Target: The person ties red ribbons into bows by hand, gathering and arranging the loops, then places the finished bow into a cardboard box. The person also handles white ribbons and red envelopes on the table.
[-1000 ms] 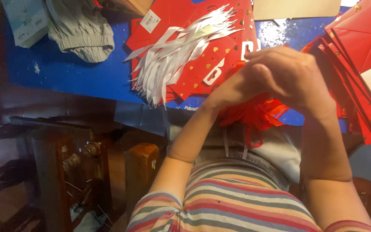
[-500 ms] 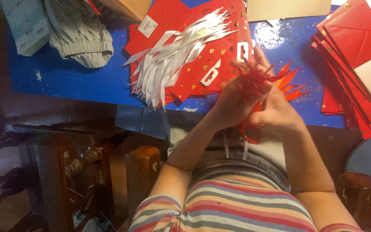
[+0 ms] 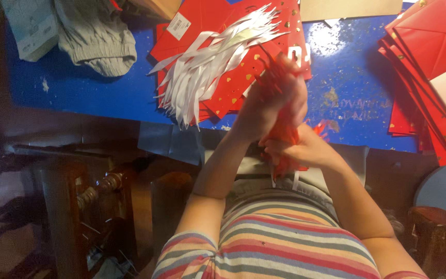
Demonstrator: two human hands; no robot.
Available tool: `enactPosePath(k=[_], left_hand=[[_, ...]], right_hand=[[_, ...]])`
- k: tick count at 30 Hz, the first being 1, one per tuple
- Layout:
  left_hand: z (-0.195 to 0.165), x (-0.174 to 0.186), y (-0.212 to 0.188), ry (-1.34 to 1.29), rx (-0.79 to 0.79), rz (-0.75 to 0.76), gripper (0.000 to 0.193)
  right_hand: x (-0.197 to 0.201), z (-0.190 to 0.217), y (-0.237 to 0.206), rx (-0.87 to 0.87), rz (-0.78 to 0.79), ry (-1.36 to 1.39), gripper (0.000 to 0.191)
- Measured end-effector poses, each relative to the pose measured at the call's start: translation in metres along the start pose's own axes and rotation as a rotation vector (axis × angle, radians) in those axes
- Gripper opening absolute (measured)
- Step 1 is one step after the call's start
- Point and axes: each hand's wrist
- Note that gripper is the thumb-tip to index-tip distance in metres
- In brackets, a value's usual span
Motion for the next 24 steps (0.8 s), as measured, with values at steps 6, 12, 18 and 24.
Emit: enactPosePath(k=[6,12,18,24], left_hand=[[-0.014,0.013,0.02,0.095,-0.181,-0.193,0.034],[-0.009,0.012,0.025,0.125,-0.105,-0.231,0.055],[-0.008,0.019,0.025,0.087,-0.107,-0.233,0.051],[-0.032,0.027,0.031,0.256,-0.249,-0.206,0.053]], right_hand=[[0.009,0.017,0.003,0.2,0.042,0.054,0.038],[0.01,0.005,0.006,0.232,-0.203,0.365,0.059],[0.018,0.004,0.012,0.34,-0.474,0.127,0.04],[0.036,0.022,0.014,0.53,-0.543,0.053,0.029]])
Point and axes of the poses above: each hand's wrist, its own y-axis towards the middle knuckle, its own x-axis out of the back of the hand, z = x × y, and after that the axes turned 10 degrees about x, right-handed
